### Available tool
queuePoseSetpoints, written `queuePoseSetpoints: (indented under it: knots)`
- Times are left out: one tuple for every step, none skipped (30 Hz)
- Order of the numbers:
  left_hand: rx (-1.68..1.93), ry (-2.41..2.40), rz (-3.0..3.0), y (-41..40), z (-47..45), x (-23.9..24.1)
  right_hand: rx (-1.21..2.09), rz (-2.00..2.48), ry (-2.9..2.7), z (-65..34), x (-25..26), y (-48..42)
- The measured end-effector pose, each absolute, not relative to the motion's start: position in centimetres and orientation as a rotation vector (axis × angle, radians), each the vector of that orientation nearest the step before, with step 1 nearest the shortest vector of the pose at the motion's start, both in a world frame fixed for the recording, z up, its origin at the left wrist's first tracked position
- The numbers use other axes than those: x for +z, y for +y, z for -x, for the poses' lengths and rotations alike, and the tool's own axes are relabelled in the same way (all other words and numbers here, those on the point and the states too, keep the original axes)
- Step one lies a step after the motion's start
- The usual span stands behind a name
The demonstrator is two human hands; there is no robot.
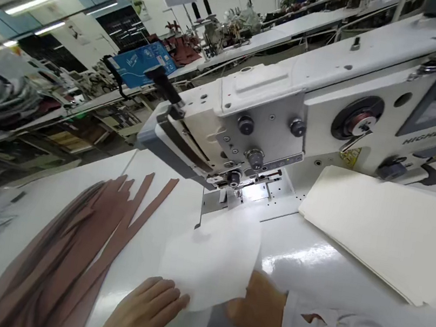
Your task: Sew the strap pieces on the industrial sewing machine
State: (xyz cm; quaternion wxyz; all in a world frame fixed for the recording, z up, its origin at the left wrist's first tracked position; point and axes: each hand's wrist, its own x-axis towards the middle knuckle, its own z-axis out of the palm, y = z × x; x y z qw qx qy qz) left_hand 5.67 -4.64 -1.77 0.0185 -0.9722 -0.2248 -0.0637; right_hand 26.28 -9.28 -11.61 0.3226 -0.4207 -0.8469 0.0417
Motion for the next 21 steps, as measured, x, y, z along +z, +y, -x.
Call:
queuePoseSetpoints:
  knots:
    - [-0.164,-0.787,3.071,-4.6,-5.0,-2.5,0.100,1.076,-2.244,-26.4,-11.5,-9.2]
    - [-0.178,-0.863,3.133,-4.3,-4.9,-3.3,0.080,1.049,-2.269,-26.5,-11.3,-9.2]
    - [-0.246,-0.927,3.186,-3.8,-5.1,-4.1,0.044,1.031,-2.291,-26.5,-11.2,-9.1]
    - [-0.355,-0.980,3.215,-3.1,-5.8,-4.9,-0.004,1.021,-2.308,-26.6,-11.1,-9.1]
    - [-0.476,-1.014,3.221,-2.2,-6.8,-5.7,-0.058,1.017,-2.323,-26.6,-11.0,-9.1]
    - [-0.557,-1.063,3.197,-1.2,-8.0,-6.6,-0.107,1.017,-2.335,-26.6,-10.9,-9.1]
    - [-0.604,-1.094,3.163,-0.2,-9.4,-7.4,-0.144,1.022,-2.348,-26.5,-10.9,-9.1]
    - [-0.599,-1.087,3.152,0.8,-10.7,-8.2,-0.168,1.031,-2.360,-26.5,-10.8,-9.1]
    - [-0.554,-1.081,3.157,1.6,-11.8,-8.9,-0.180,1.040,-2.372,-26.5,-10.6,-9.1]
    - [-0.489,-1.063,3.171,2.2,-12.7,-9.5,-0.182,1.048,-2.382,-26.5,-10.5,-9.2]
    - [-0.422,-1.053,3.184,2.6,-13.3,-9.9,-0.182,1.056,-2.387,-26.5,-10.3,-9.2]
    - [-0.365,-1.051,3.190,2.7,-13.6,-10.2,-0.180,1.058,-2.390,-26.6,-10.2,-9.3]
    - [-0.324,-1.054,3.191,2.7,-13.6,-10.4,-0.180,1.055,-2.395,-26.6,-10.1,-9.3]
    - [-0.301,-1.062,3.186,2.5,-13.4,-10.4,-0.184,1.050,-2.402,-26.6,-10.0,-9.4]
    - [-0.288,-1.068,3.181,2.3,-13.0,-10.3,-0.188,1.043,-2.410,-26.6,-10.0,-9.4]
    - [-0.280,-1.068,3.179,2.1,-12.7,-10.2,-0.192,1.040,-2.416,-26.6,-10.0,-9.5]
    - [-0.272,-1.069,3.178,1.8,-12.4,-10.1,-0.197,1.039,-2.424,-26.6,-10.0,-9.5]
    - [-0.265,-1.074,3.175,1.7,-12.1,-9.9,-0.205,1.036,-2.431,-26.5,-10.1,-9.5]
    - [-0.259,-1.083,3.171,1.5,-12.0,-9.8,-0.212,1.037,-2.434,-26.5,-10.1,-9.5]
    - [-0.254,-1.094,3.166,1.5,-11.9,-9.7,-0.217,1.034,-2.437,-26.4,-10.2,-9.5]
    - [-0.248,-1.103,3.163,1.4,-11.9,-9.6,-0.218,1.030,-2.441,-26.4,-10.3,-9.5]
